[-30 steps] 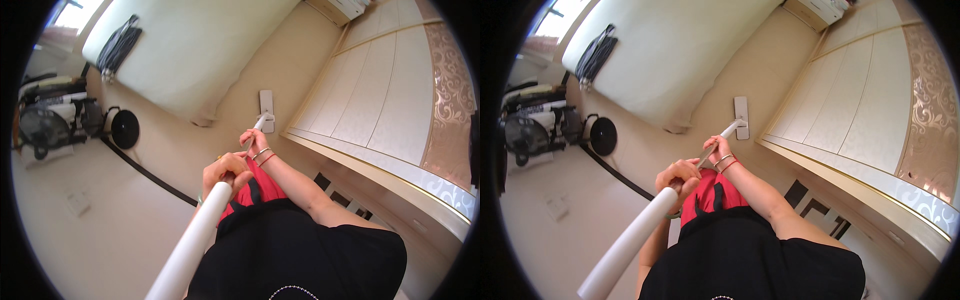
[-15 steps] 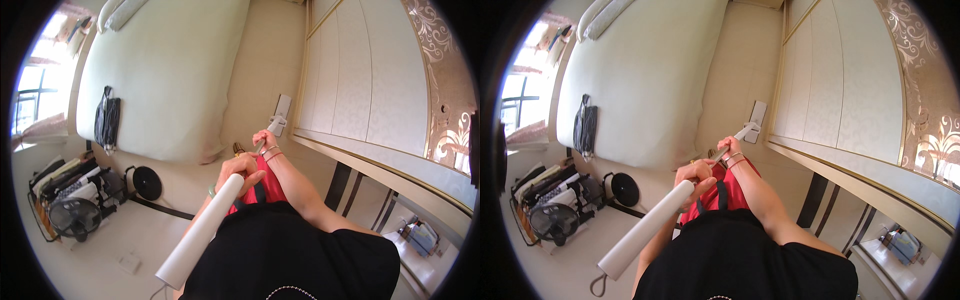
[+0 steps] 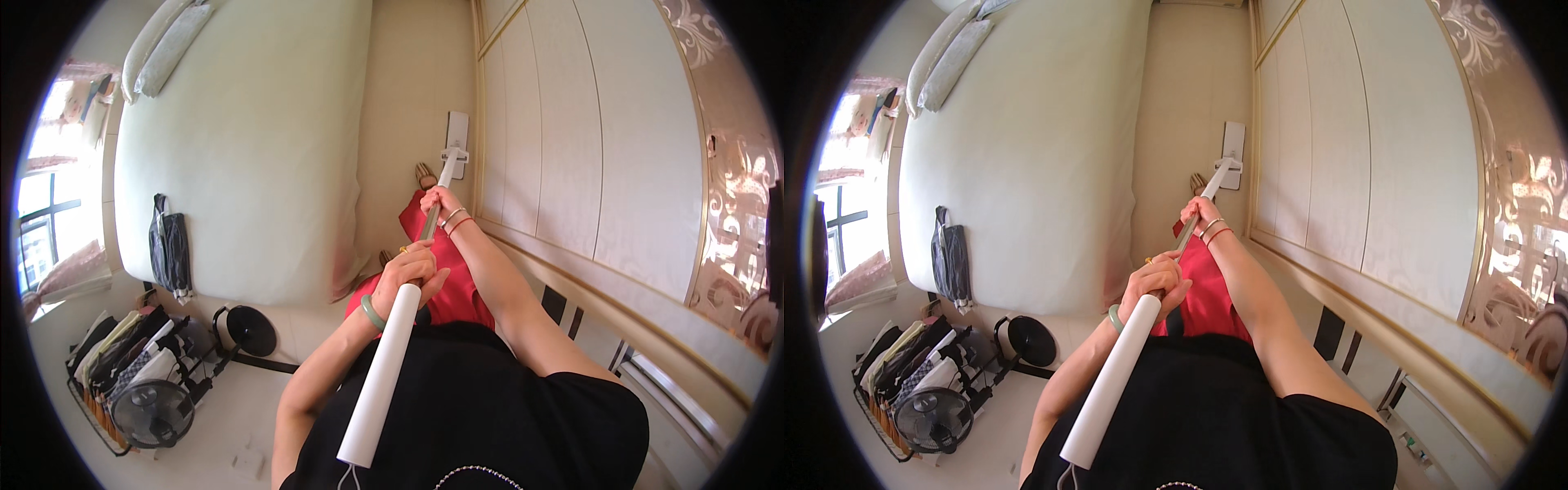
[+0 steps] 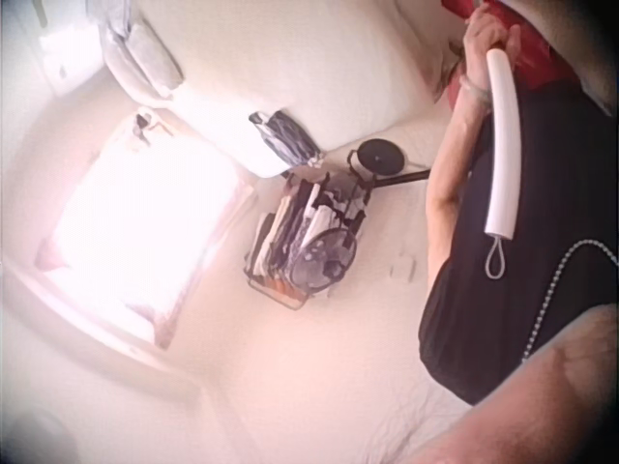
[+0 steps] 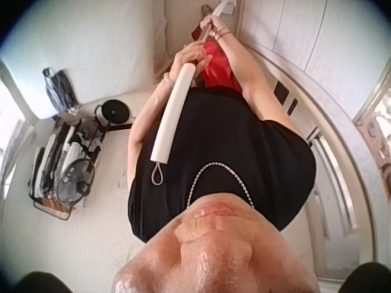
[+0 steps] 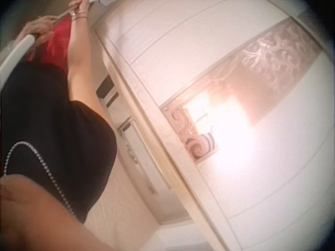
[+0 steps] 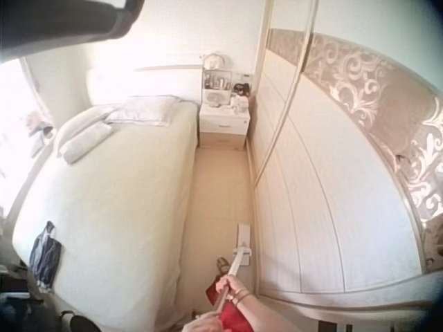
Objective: The person mops the tiled floor of a bedroom using a white flat mop. They move the mop back and forth across the floor, cleaning the area between a bed and a clothing rack, and around a standing fan.
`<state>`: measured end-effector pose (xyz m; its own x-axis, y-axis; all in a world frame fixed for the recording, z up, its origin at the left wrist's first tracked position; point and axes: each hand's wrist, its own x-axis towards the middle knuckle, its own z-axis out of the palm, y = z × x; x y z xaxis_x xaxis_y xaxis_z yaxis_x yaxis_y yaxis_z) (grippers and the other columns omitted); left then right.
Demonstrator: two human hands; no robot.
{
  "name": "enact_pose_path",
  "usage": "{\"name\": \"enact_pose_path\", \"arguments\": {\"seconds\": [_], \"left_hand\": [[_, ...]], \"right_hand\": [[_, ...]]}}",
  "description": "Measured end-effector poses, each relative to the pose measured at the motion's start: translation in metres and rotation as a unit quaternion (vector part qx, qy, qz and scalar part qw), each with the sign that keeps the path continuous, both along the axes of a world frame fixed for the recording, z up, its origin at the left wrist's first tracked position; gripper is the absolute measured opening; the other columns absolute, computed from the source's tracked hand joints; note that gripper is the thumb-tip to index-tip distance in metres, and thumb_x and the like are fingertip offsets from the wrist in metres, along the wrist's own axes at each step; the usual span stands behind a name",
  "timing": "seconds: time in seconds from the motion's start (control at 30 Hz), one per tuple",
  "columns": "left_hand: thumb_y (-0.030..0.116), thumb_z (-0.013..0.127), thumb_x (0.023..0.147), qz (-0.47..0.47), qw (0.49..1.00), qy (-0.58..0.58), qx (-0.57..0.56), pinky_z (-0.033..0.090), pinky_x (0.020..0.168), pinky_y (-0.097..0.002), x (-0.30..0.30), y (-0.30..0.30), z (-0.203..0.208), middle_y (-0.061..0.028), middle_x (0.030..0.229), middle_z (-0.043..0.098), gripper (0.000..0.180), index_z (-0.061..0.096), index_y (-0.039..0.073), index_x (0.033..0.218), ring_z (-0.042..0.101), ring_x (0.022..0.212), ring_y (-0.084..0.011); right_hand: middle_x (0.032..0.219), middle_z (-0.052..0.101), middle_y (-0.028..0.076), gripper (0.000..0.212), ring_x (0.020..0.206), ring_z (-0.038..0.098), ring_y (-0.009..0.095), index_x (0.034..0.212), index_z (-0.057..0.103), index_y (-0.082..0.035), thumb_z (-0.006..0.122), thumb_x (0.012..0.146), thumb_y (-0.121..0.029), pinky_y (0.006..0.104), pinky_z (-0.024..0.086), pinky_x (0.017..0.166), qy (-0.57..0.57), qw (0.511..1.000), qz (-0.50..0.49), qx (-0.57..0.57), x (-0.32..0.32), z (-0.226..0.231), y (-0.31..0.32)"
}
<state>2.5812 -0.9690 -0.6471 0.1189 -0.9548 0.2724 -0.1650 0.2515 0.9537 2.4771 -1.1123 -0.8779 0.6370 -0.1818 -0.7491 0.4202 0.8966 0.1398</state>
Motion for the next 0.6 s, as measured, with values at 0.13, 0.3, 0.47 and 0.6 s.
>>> {"name": "enact_pose_path", "arguments": {"seconds": [0.13,0.3,0.47,0.6], "left_hand": [[-0.009,0.059,0.069,0.018,1.0,0.0,-0.005,0.044,0.084,-0.0385,0.021,-0.074,-0.018,-0.0033,0.054,0.039,0.029,0.036,0.003,0.056,0.044,0.051,-0.0158],[-0.013,0.054,0.068,0.057,0.998,0.016,-0.003,0.044,0.081,-0.0376,0.062,-0.197,-0.039,-0.0033,0.055,0.041,0.031,0.032,0.004,0.053,0.046,0.054,-0.0154],[-0.012,0.056,0.067,0.061,0.998,0.011,-0.016,0.046,0.08,-0.0388,0.107,-0.353,-0.051,-0.004,0.055,0.042,0.029,0.034,0.003,0.054,0.046,0.052,-0.0159],[-0.014,0.051,0.068,0.058,0.998,0.005,-0.01,0.045,0.08,-0.0408,0.143,-0.467,-0.062,-0.0038,0.053,0.041,0.031,0.032,0.004,0.053,0.048,0.055,-0.0169]], "right_hand": [[0.045,0.034,0.0,0.028,0.041,0.034,0.011,0.05,0.033,-0.011,0.042,0.075,-0.001,0.0241,0.032,0.04,0.015,1.0,0.022,-0.01,0.028,-0.014,-0.084],[0.045,0.033,0.001,0.029,0.041,0.033,0.013,0.05,0.031,-0.011,0.041,0.075,-0.002,0.0249,0.032,0.04,0.041,0.997,0.048,-0.037,0.079,-0.028,-0.214],[0.044,0.033,0.001,0.029,0.04,0.033,0.014,0.049,0.03,-0.011,0.041,0.074,-0.003,0.0257,0.033,0.04,0.033,0.993,0.043,-0.108,0.126,-0.041,-0.368],[0.044,0.032,0.001,0.029,0.039,0.032,0.013,0.048,0.03,-0.011,0.042,0.074,-0.005,0.0252,0.032,0.04,0.049,0.997,0.008,-0.053,0.169,-0.052,-0.486]]}}
